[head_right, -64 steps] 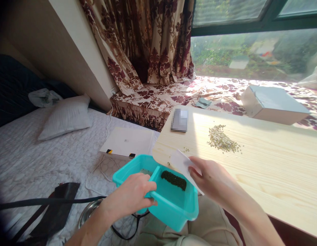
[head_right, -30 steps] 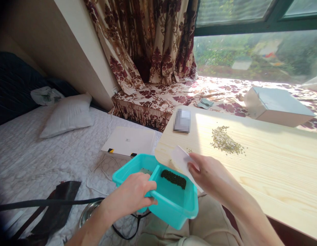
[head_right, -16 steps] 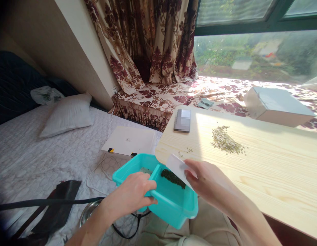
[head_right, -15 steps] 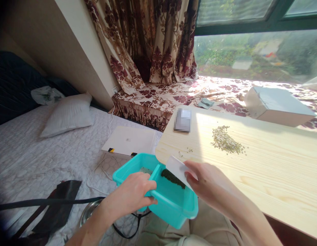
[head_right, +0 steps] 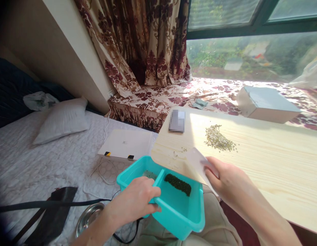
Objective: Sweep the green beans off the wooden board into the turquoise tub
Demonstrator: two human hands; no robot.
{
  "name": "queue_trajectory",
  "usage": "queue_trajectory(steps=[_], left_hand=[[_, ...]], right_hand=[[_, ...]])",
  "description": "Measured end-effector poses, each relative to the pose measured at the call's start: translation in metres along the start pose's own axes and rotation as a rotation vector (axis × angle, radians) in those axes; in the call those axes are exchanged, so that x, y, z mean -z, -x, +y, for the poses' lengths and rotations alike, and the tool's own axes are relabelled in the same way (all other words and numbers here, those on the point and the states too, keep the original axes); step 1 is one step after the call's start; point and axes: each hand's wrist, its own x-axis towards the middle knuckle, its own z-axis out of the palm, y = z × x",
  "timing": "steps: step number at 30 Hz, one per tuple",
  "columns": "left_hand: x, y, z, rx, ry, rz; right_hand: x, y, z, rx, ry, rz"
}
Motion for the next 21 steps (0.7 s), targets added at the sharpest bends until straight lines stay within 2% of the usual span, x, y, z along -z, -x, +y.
queue_trajectory(steps=[3, 10, 14, 18, 21], left_hand=[[0.000, 0.001, 0.001, -0.001, -0.005, 0.000], [0.000, 0.005, 0.002, 0.025, -0.013, 0.011], [0.003, 0.002, 0.010, 0.020, -0.034, -0.002], [0.001, -0.007, 0.023, -0.064, -0.080, -0.007], [-0.007, -0.015, 0.032, -0.166, -0.106, 0.012]], right_hand=[[-0.001, -0.003, 0.001, -0.011, -0.037, -0.089], [-0.015, -0.005, -0.002, -0.021, -0.034, -0.034], [-0.017, -0.002, -0.016, -0.014, -0.028, -0.086], [-0.016, -0.002, -0.032, 0.011, -0.006, -0.096], [-0.016, -0.005, -0.041, 0.049, 0.002, -0.109]])
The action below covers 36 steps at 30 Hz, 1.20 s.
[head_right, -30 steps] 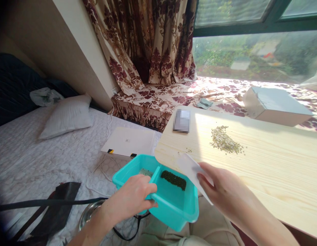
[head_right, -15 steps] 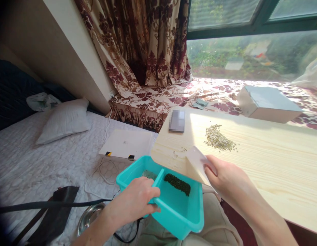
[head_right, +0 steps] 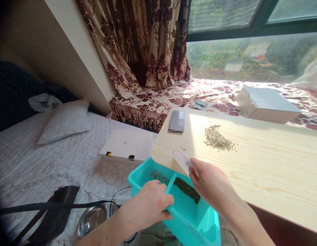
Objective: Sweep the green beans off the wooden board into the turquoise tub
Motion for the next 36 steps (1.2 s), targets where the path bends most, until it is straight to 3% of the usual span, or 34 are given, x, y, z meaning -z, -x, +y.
queue_trajectory(steps=[6, 13, 22, 29, 32, 36], left_hand=[[-0.014, -0.017, 0.013, -0.175, -0.024, 0.030], [-0.011, -0.017, 0.017, -0.189, -0.018, 0.048], [-0.011, -0.017, 0.016, -0.179, 0.016, 0.038], [-0.021, -0.013, 0.009, -0.205, -0.073, 0.086], [-0.020, -0.006, 0.003, -0.161, -0.071, 0.062], [-0.008, 0.009, -0.005, -0.013, 0.014, 0.009]], right_hand=[[-0.004, -0.010, -0.018, 0.031, 0.026, 0.022], [-0.001, -0.005, -0.037, 0.165, -0.030, -0.055], [0.006, -0.019, -0.031, 0.061, 0.078, -0.001], [0.000, -0.012, -0.051, 0.268, 0.053, -0.107], [0.002, -0.004, -0.045, 0.362, -0.003, -0.076], [0.011, -0.004, -0.013, 0.217, 0.028, 0.114]])
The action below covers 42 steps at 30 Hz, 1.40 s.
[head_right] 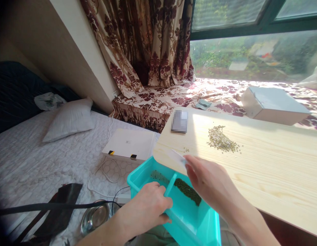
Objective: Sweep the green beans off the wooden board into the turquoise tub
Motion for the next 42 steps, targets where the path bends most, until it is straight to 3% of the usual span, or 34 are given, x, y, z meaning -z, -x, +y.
queue_trajectory(steps=[5, 11, 18, 29, 42], left_hand=[[0.011, 0.019, -0.014, 0.205, 0.078, -0.016], [0.005, 0.030, -0.027, 0.273, 0.116, 0.016], [0.002, 0.028, -0.032, 0.274, 0.137, 0.046], [0.001, 0.029, -0.035, 0.264, 0.135, 0.051], [0.003, 0.031, -0.035, 0.261, 0.152, 0.062]], right_hand=[[0.011, -0.005, 0.037, -0.320, 0.127, -0.047], [0.007, -0.018, 0.045, -0.397, 0.142, -0.128], [-0.006, -0.021, 0.040, -0.358, 0.219, -0.074], [-0.008, -0.026, 0.003, -0.244, 0.228, -0.213], [-0.015, -0.023, -0.003, -0.118, 0.173, -0.062]])
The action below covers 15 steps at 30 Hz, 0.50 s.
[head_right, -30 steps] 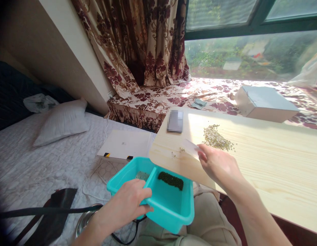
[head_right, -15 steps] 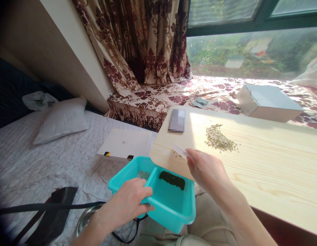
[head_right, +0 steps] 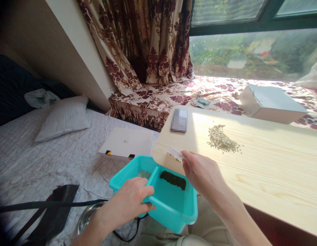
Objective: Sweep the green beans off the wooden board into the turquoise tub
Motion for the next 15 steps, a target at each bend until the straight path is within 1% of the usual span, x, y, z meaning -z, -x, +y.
queue_trajectory(steps=[5, 9, 12, 15], left_hand=[[-0.001, 0.001, -0.001, 0.012, -0.009, -0.003], [-0.004, 0.000, -0.002, 0.014, -0.001, 0.003], [-0.005, -0.001, -0.002, 0.023, 0.005, 0.002], [-0.003, -0.001, -0.001, 0.035, 0.005, -0.004]], right_hand=[[0.003, 0.013, 0.018, -0.027, -0.005, 0.072], [0.002, 0.028, 0.031, -0.066, -0.010, 0.041], [-0.003, 0.036, 0.034, -0.080, -0.038, 0.036], [-0.004, 0.039, 0.031, -0.068, -0.073, 0.041]])
